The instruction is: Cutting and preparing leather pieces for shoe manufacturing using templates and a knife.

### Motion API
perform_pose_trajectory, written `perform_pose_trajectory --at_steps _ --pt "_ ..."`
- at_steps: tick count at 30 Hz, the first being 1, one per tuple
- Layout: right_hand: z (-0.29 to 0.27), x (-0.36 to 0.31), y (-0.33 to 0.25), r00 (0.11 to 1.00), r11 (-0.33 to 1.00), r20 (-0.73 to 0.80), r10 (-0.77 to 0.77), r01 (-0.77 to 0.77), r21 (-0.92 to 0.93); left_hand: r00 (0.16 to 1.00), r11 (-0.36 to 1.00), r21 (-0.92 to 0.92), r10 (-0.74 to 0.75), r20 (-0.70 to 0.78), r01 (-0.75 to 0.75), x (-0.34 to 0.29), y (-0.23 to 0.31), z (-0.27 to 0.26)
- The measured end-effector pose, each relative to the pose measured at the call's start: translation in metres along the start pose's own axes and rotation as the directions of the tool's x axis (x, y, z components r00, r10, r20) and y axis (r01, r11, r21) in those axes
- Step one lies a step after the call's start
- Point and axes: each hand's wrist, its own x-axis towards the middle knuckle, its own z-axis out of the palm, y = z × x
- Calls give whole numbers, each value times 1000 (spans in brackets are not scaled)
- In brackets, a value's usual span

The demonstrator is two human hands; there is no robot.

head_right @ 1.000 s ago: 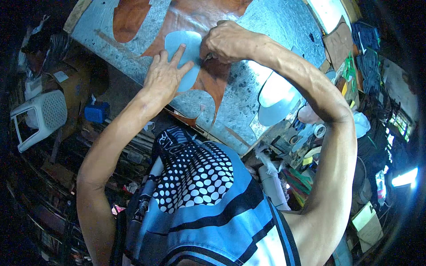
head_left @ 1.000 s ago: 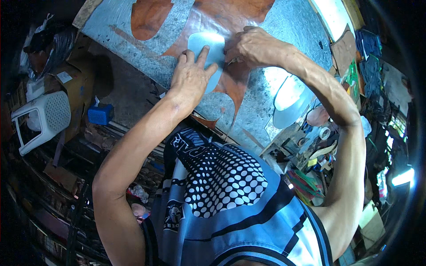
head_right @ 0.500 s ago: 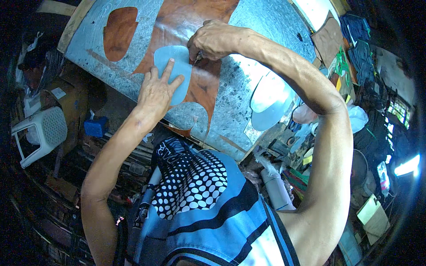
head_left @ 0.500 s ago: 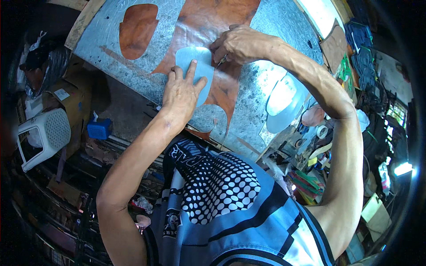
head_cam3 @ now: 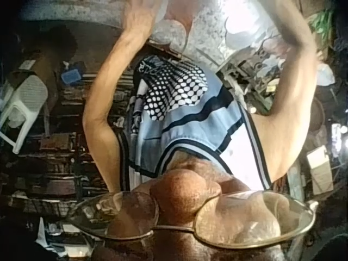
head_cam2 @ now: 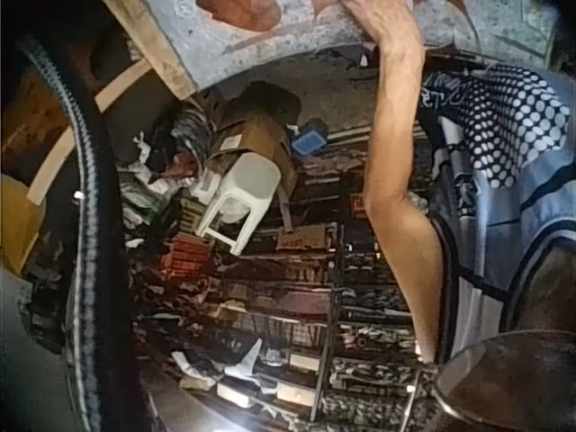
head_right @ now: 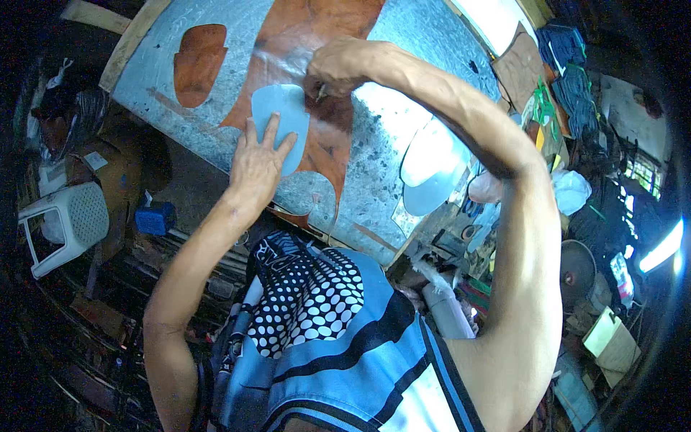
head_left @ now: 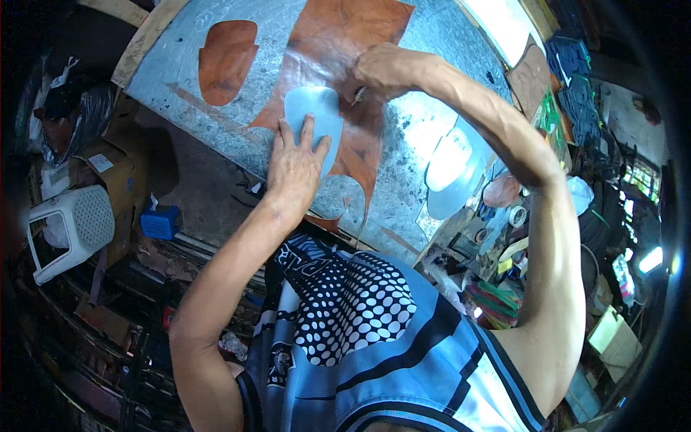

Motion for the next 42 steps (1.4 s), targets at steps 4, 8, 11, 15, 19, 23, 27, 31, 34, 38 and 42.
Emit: perform_pose_trajectory --at_steps 4,8,11,15,19,23,27,31,34,38,42 --pt "24 -11 -13 914 968 -397 88 15 250 997 996 -41 -74 -38 73 -4 8 7" --pt "56 22 -57 836 919 -525 159 69 388 996 991 -103 -85 -13 84 -2 9 9" --pt "55 33 -61 851 930 -507 138 64 362 995 991 -112 -83 -51 77 -4 7 11" --pt "57 39 -60 860 939 -495 121 63 338 996 993 -89 -79 -31 76 -5 6 9" --pt "55 40 -64 819 957 -568 87 89 275 998 997 -49 -62 26 63 -4 6 6" --pt "49 40 -72 848 976 -508 151 -44 215 997 997 -59 -49 55 52 -1 4 5" --pt "45 43 -72 862 990 -495 110 -48 135 995 992 -115 -63 -73 55 -4 1 10" --pt "48 42 -68 865 989 -490 105 -42 139 998 994 -104 -48 -34 45 -2 1 6" --pt "47 42 -67 871 987 -479 112 -42 154 998 996 -67 -60 -12 59 0 0 8" --pt "50 40 -60 870 988 -482 105 -35 152 999 996 -75 -53 0 53 -1 -1 4" --pt "45 38 -61 892 986 -433 128 -66 156 999 988 -152 -38 -4 37 -1 -3 -3"
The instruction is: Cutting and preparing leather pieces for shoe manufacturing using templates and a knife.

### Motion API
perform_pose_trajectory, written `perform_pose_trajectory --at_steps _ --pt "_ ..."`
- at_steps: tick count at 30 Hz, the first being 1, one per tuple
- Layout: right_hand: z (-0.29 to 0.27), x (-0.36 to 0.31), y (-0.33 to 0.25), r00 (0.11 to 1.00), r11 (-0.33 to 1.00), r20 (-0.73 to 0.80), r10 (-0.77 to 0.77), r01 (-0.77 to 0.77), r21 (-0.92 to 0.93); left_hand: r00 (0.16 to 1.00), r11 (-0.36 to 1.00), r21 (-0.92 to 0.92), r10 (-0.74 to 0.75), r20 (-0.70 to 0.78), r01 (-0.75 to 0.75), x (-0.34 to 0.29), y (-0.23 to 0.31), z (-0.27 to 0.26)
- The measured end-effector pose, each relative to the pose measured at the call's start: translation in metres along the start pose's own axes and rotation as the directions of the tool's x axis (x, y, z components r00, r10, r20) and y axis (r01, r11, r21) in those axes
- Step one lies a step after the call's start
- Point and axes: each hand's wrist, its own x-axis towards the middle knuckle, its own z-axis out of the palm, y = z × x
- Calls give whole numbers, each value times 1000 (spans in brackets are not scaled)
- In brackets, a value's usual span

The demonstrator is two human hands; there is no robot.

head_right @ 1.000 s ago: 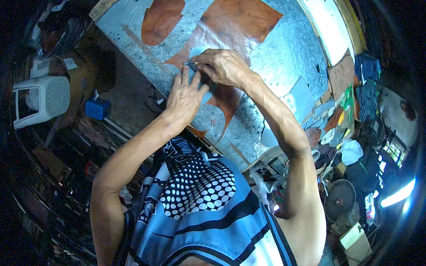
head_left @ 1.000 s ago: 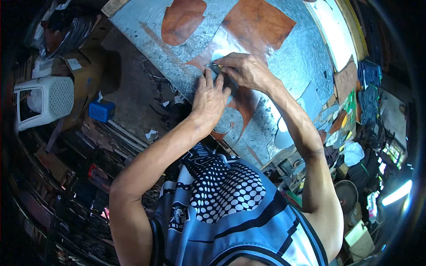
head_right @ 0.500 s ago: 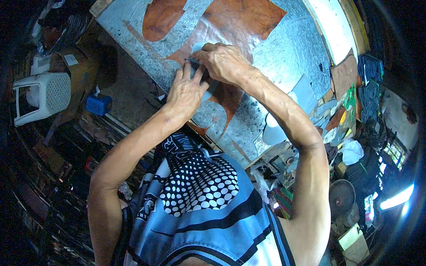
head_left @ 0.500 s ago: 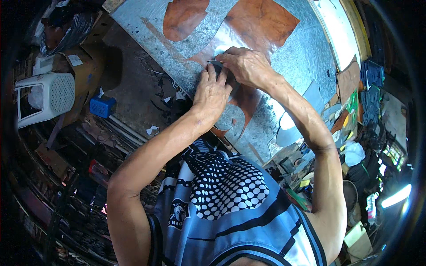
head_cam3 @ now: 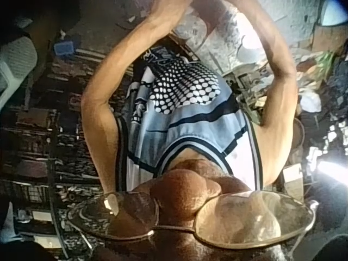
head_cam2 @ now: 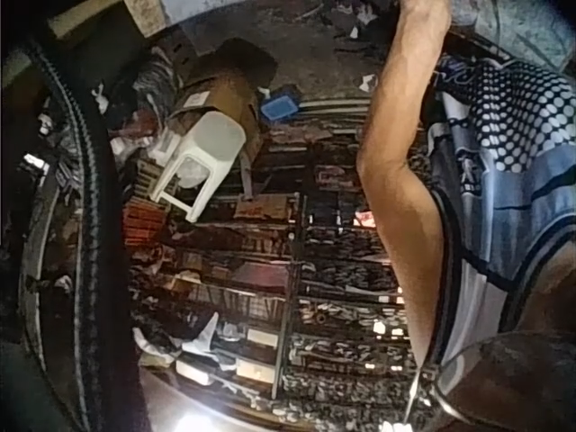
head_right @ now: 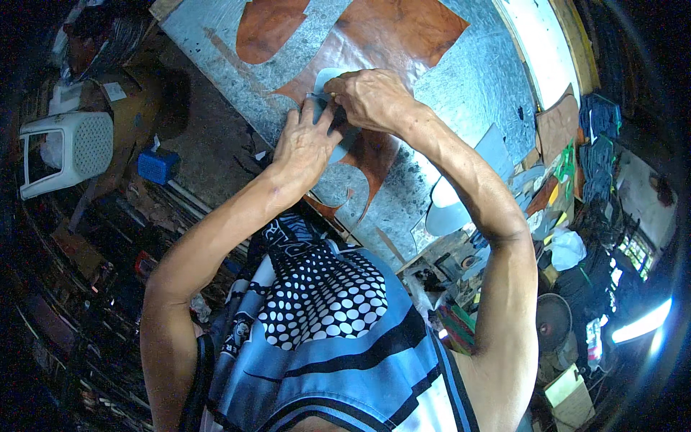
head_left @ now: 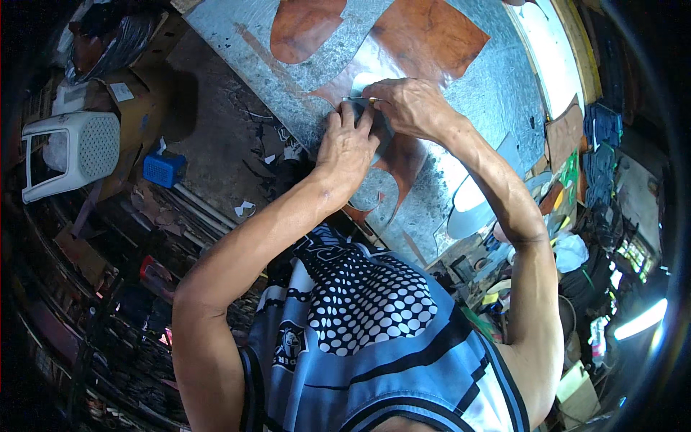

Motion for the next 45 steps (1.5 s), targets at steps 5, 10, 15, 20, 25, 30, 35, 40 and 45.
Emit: perform_pose_trajectory --at_steps 5,10,15,20,25,30,35,40,45 --pt "-19 22 4 988 983 105 -115 128 -131 1000 1000 25 9 -8 -8 -1 -3 7" --pt "-25 60 33 919 931 245 -307 344 -125 998 1000 9 -19 -52 20 -3 -1 7" --pt "-41 77 31 882 894 339 -327 405 -191 999 1000 4 -14 -41 14 -4 -1 6" --pt "-50 89 26 840 847 534 -97 351 -398 1000 1000 18 -5 -24 5 -4 -1 2" --pt "-43 81 34 880 902 406 -247 362 -236 999 1000 17 -14 -37 14 -5 -1 2" --pt "-39 78 45 898 900 383 -218 337 -276 999 1000 12 -9 -49 9 -4 -1 4" --pt "-42 74 45 912 926 319 -259 328 -188 998 1000 17 -9 -59 11 -5 -1 4" --pt "-44 71 45 930 970 327 -170 217 -112 998 1000 20 -3 -61 5 -5 -2 4" --pt "-36 69 63 926 968 359 -117 187 -166 998 1000 26 1 -64 0 -3 -1 3"
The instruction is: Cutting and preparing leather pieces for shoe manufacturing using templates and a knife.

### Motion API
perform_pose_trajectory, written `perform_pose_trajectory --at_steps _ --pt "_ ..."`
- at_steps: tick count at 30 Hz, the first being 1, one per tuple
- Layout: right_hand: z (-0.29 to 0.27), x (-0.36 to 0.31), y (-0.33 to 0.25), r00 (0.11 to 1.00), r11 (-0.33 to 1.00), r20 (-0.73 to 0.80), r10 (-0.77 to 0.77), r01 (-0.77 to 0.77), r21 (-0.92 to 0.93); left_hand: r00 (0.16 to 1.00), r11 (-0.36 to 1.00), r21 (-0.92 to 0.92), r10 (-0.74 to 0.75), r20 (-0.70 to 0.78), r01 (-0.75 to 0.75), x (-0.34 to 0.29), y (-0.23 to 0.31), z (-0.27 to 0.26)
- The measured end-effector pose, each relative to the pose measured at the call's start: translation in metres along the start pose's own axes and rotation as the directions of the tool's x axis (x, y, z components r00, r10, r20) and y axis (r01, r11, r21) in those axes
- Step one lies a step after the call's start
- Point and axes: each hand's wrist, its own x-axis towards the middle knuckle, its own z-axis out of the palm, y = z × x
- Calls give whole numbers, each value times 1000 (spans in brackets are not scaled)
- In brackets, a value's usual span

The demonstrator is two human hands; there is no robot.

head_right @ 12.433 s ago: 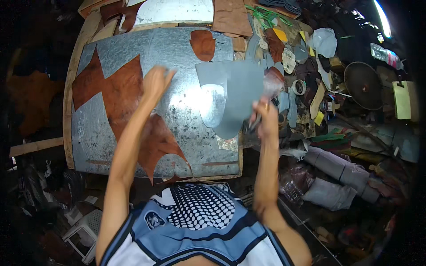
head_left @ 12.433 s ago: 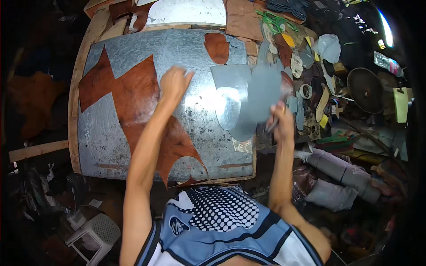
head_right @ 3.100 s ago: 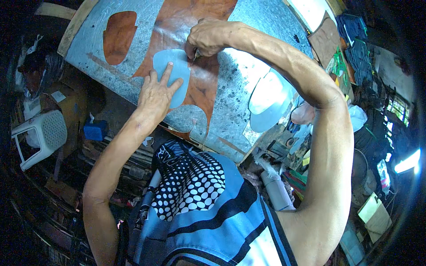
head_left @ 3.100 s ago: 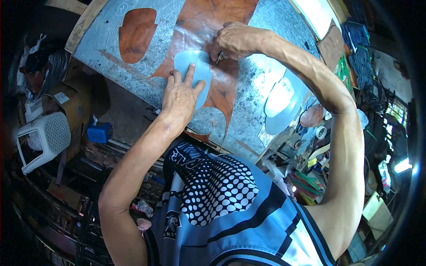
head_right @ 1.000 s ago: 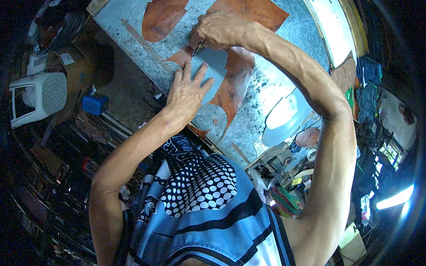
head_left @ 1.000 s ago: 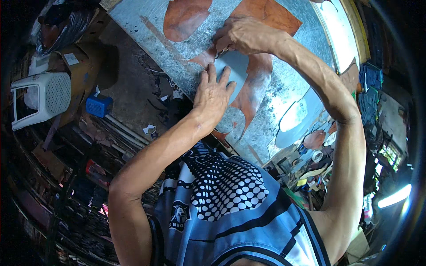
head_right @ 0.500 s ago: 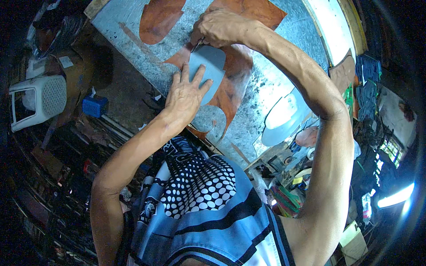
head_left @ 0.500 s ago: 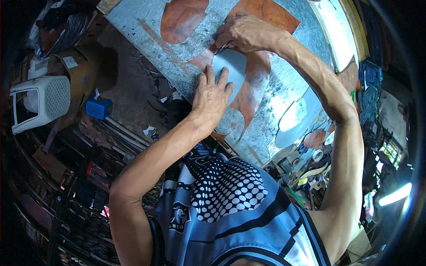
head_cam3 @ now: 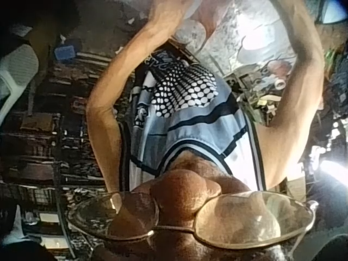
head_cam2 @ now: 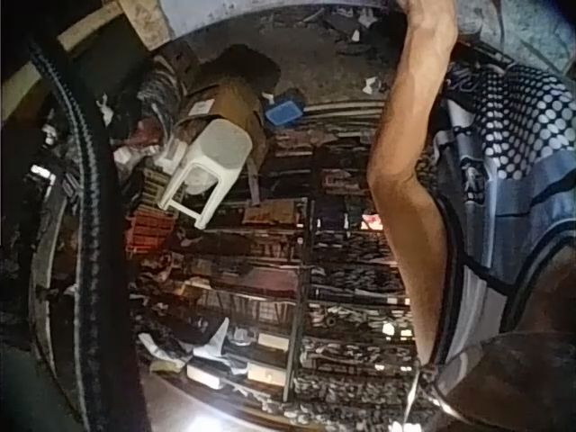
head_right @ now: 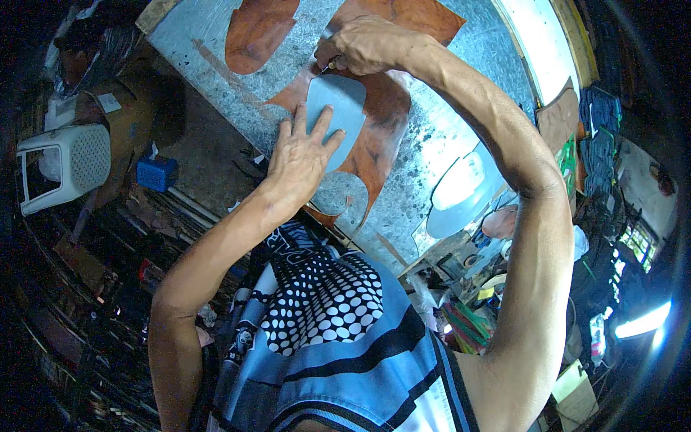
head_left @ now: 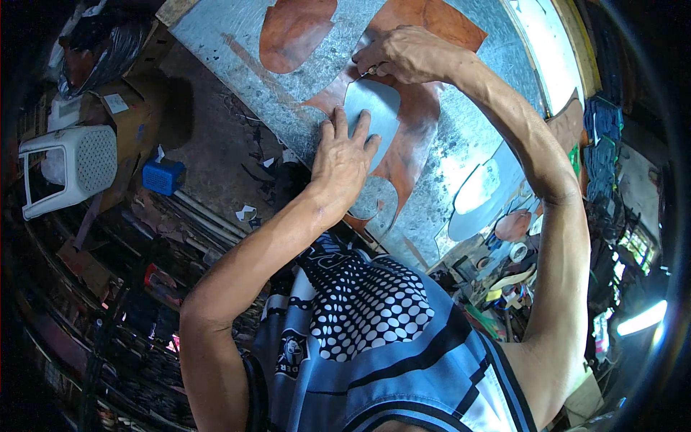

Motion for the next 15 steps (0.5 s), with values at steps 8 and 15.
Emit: perform_pose_trajectory --at_steps 8,15 --pt "-7 -10 -10 1000 991 -3 22 -21 133 1000 999 -36 -1 17 2 -1 -2 -3" --pt "9 -25 -12 982 996 -180 -50 62 62 999 998 -56 -3 39 5 2 -2 -4"
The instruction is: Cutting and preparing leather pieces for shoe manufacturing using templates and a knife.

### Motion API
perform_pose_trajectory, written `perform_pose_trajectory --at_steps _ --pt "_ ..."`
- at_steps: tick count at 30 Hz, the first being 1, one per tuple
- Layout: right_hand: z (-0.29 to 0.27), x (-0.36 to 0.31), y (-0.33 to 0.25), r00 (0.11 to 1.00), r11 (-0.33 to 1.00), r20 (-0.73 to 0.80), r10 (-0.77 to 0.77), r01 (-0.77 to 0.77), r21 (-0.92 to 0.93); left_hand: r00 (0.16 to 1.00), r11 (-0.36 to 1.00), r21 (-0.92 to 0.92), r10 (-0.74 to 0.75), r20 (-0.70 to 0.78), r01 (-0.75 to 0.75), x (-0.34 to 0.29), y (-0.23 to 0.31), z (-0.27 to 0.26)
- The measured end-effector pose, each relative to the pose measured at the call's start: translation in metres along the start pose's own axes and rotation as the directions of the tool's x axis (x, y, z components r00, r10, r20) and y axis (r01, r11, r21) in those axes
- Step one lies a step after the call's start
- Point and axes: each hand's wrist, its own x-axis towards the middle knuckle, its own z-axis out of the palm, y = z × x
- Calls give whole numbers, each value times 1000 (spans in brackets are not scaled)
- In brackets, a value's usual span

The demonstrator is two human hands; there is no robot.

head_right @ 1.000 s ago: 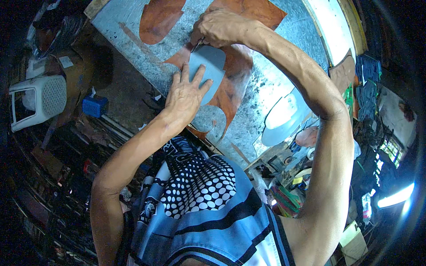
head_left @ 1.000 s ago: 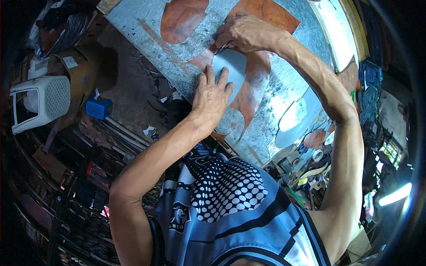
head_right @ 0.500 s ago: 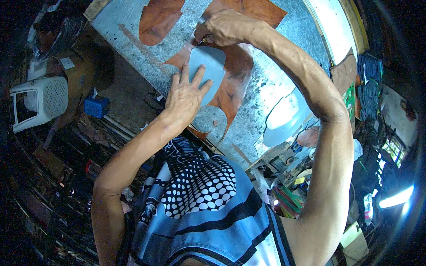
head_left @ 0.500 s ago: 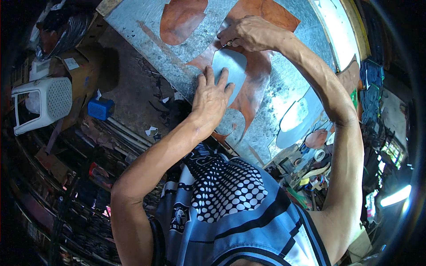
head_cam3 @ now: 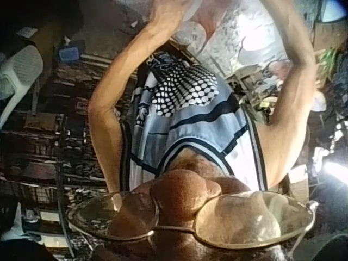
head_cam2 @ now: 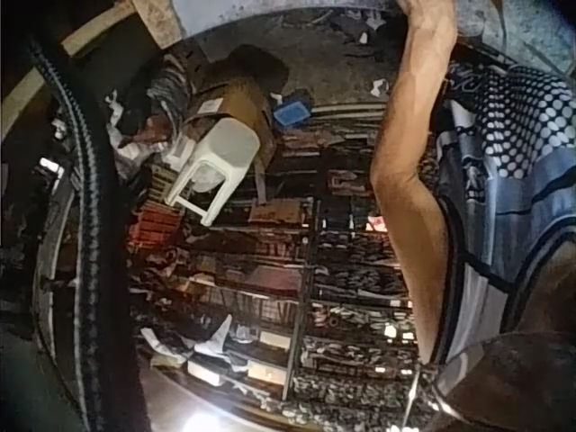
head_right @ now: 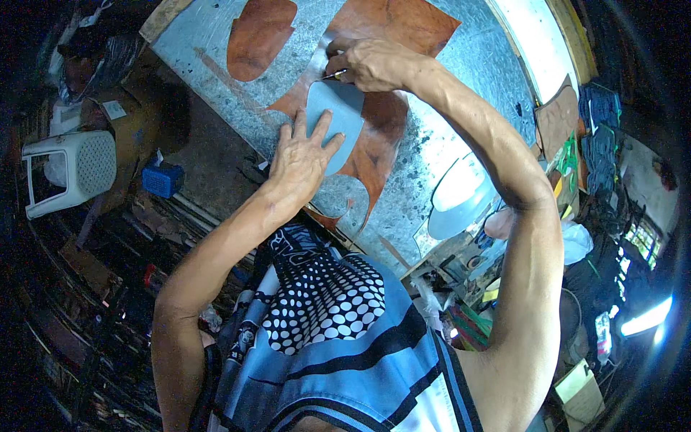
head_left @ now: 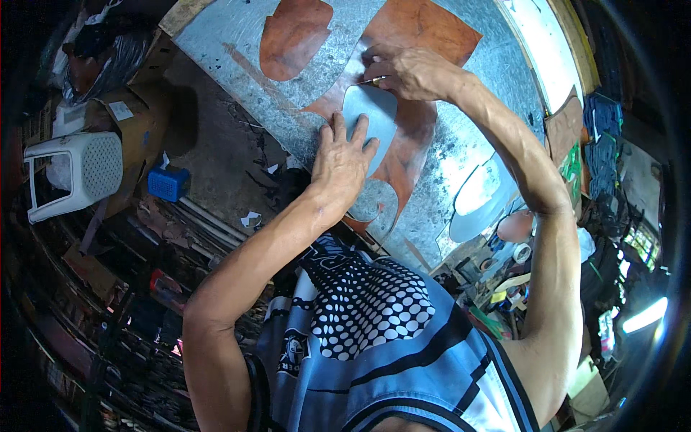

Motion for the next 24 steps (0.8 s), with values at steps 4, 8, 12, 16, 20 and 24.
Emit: perform_pose_trajectory --at_steps 4,8,12,16,20,24 --pt "9 -4 -4 996 995 -4 84 -83 49 1000 1000 23 -6 -15 7 -2 0 2" --pt "19 -10 4 993 999 -109 46 -43 24 1000 1000 19 -9 -2 9 1 2 0" --pt "19 -16 -2 993 993 -75 88 -82 87 1000 999 31 -10 6 10 0 1 0" --pt "19 -28 -15 981 974 -80 176 -162 156 1000 1000 9 -11 9 11 1 1 2" --pt "25 -44 -17 956 960 -127 263 -246 136 1000 1000 0 -3 -1 3 0 0 1" --pt "25 -53 -29 914 896 -30 405 -391 209 1000 1000 -20 -9 18 9 1 0 -1"
